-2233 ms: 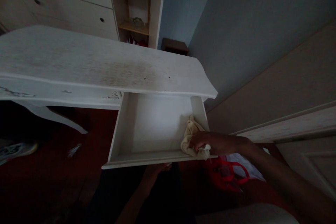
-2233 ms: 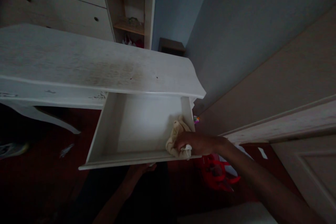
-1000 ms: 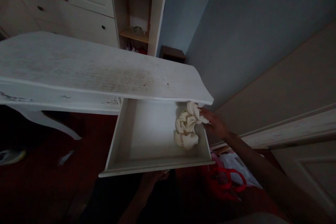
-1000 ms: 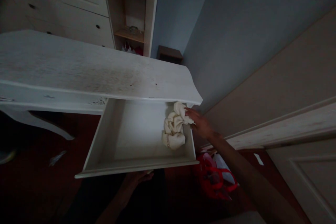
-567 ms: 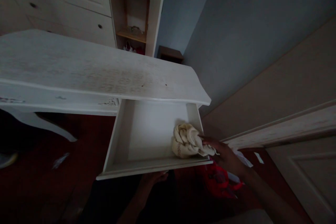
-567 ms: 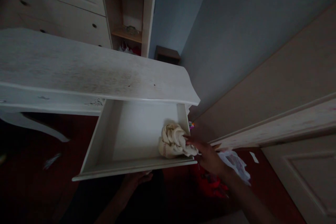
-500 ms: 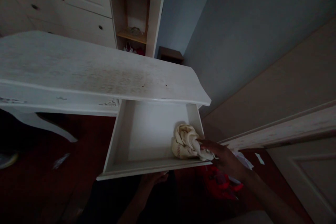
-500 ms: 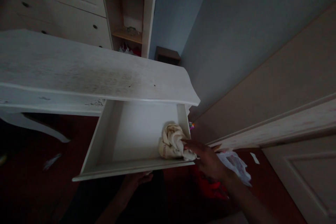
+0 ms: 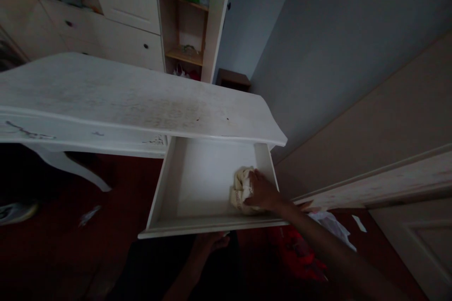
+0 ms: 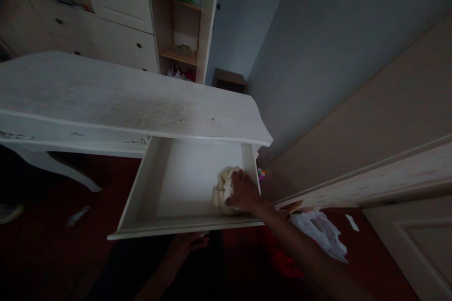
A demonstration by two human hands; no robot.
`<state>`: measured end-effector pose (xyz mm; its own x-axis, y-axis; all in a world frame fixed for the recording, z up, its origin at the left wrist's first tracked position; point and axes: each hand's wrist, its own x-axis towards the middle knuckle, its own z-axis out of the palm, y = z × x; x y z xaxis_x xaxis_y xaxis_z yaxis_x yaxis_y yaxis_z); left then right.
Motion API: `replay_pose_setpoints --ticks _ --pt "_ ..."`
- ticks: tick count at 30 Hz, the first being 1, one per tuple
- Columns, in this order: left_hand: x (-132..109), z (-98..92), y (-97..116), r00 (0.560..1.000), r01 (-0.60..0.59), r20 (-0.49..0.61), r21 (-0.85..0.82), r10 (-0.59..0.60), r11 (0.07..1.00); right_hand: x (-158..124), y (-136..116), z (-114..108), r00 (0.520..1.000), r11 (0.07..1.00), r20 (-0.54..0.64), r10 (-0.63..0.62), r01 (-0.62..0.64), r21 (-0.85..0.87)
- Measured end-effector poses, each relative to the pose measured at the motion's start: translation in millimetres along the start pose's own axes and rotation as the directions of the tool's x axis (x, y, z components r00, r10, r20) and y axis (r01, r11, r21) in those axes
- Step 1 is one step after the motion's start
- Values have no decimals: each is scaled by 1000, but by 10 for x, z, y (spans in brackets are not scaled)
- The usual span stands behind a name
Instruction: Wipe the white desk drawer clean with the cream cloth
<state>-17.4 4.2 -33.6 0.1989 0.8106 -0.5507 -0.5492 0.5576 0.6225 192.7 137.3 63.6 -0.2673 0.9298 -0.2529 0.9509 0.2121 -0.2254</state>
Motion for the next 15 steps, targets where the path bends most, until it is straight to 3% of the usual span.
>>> replay_pose_setpoints --ticks 5,9,12,15 --pt "-1 2 2 1000 -7 11 15 6 1000 163 29 -128 999 991 -11 37 -36 132" --pt "8 5 -22 1000 -19 8 -1 20 1000 250 -3 -140 985 972 -147 90 -55 227" --pt "14 8 -46 1000 -17 4 -24 17 1000 418 -2 -111 946 954 -291 141 -51 297" --pt "12 9 -58 1000 -9 23 -47 10 999 678 -46 -90 919 930 -381 101 49 364"
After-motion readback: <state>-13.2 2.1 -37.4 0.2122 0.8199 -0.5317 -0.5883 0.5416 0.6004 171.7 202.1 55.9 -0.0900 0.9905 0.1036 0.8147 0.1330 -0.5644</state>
